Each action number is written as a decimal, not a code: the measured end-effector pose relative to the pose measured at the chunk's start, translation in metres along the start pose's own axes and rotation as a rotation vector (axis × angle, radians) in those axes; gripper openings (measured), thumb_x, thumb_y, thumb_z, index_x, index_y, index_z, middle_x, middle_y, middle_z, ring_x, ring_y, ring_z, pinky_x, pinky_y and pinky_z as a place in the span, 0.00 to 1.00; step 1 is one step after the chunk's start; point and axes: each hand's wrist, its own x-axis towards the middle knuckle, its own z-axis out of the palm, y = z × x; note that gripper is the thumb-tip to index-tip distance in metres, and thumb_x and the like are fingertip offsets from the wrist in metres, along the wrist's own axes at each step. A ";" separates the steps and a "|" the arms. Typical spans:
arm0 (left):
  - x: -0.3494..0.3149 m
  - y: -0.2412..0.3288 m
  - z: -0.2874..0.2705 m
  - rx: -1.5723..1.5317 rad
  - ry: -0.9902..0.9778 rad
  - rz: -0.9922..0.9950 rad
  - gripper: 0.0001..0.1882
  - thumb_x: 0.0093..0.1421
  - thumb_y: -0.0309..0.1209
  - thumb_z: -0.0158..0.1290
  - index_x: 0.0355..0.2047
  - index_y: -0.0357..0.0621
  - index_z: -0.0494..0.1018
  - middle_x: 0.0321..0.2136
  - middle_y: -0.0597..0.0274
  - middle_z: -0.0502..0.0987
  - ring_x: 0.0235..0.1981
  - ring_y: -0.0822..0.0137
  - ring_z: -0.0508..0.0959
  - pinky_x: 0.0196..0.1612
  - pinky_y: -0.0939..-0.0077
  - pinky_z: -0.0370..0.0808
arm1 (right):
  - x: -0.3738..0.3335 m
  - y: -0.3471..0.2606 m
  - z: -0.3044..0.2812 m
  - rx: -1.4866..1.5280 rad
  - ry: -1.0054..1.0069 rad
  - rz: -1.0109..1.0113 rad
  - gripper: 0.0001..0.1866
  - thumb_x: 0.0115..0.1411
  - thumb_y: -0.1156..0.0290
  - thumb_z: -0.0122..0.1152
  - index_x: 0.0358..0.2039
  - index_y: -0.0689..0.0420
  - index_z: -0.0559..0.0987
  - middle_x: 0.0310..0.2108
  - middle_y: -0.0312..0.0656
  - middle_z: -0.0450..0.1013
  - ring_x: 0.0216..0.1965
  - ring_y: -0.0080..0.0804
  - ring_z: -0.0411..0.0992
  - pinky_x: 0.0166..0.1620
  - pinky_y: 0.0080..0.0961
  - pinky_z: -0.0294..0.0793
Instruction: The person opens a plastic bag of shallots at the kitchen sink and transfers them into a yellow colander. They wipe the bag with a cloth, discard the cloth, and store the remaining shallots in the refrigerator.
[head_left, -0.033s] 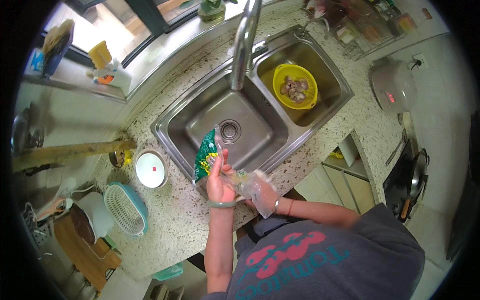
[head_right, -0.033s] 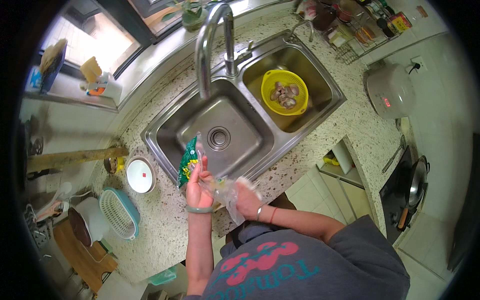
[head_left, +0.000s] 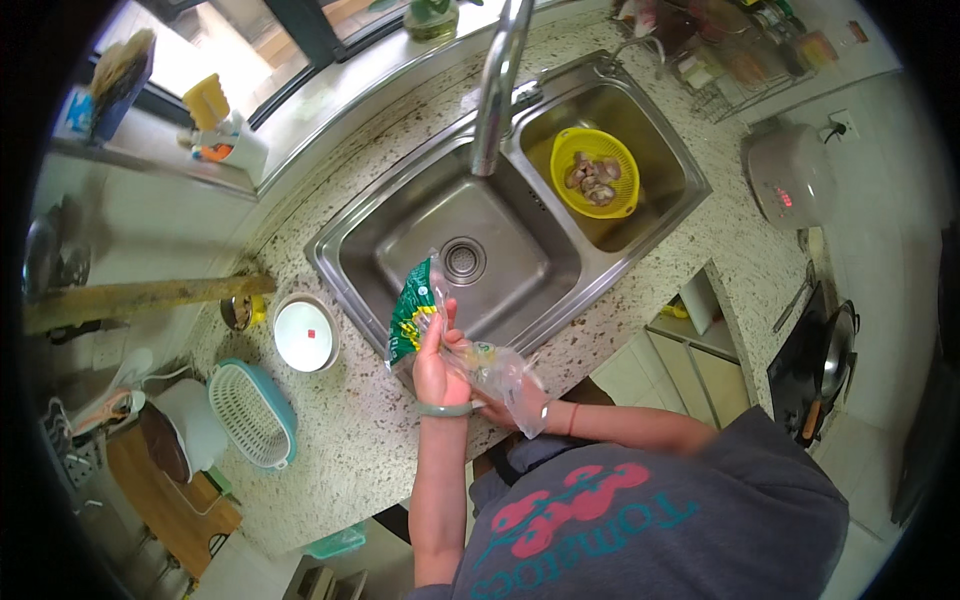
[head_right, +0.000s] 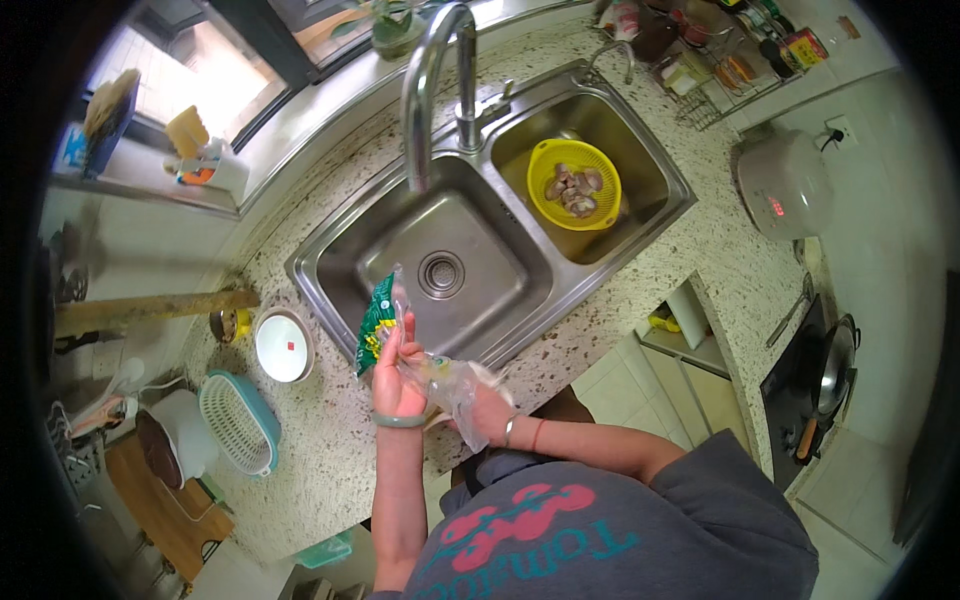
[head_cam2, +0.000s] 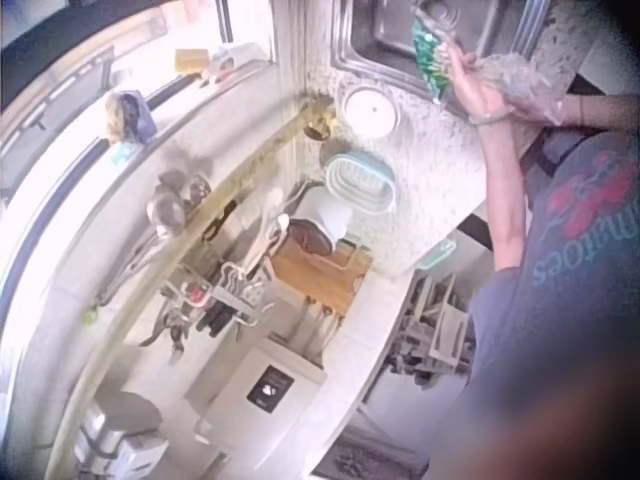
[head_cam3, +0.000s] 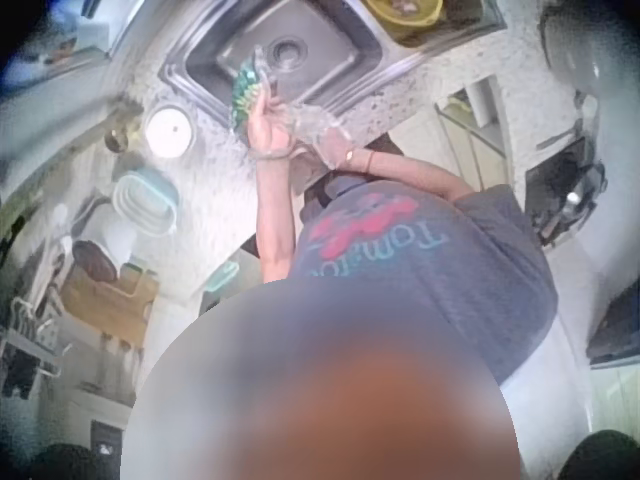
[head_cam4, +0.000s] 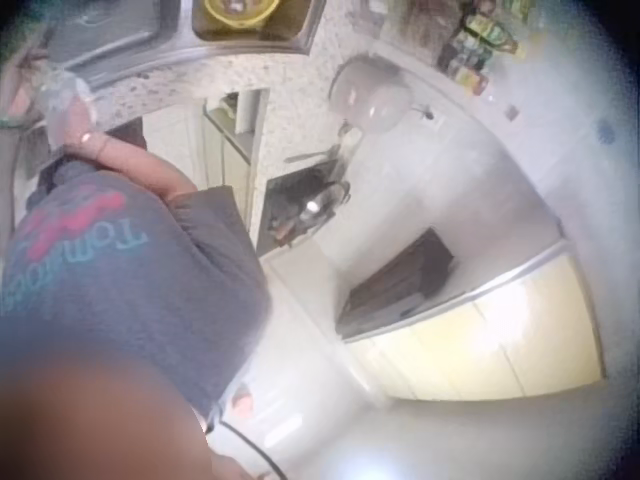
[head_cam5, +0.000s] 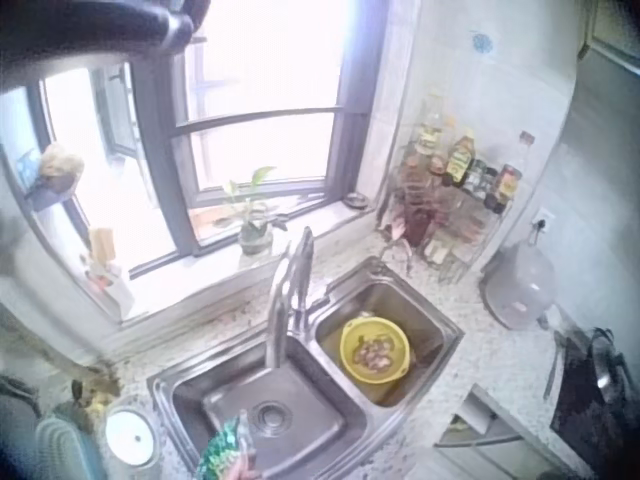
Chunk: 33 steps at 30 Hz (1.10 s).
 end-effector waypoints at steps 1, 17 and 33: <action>-0.005 0.005 -0.001 0.007 0.011 0.014 0.14 0.65 0.30 0.46 0.50 0.42 0.66 0.44 0.63 0.75 0.24 0.81 0.69 0.27 0.88 0.69 | 0.003 -0.012 0.019 -0.029 -0.037 -0.071 0.23 0.55 0.61 0.55 0.49 0.60 0.70 0.50 0.51 0.64 0.52 0.50 0.63 0.56 0.44 0.62; -0.011 0.030 0.031 -0.279 -0.107 -0.188 0.14 0.65 0.33 0.48 0.50 0.45 0.68 0.31 0.72 0.73 0.23 0.79 0.66 0.29 0.84 0.67 | 0.036 0.051 0.095 0.094 -0.575 0.032 0.18 0.56 0.71 0.49 0.48 0.60 0.70 0.48 0.54 0.66 0.51 0.51 0.64 0.55 0.40 0.63; 0.011 0.052 0.056 -0.342 -0.193 -0.185 0.12 0.66 0.35 0.45 0.47 0.46 0.71 0.19 0.73 0.66 0.22 0.77 0.66 0.30 0.82 0.67 | 0.236 0.100 -0.058 -0.003 0.437 -0.132 0.16 0.54 0.82 0.46 0.44 0.63 0.72 0.42 0.56 0.68 0.46 0.55 0.65 0.52 0.43 0.63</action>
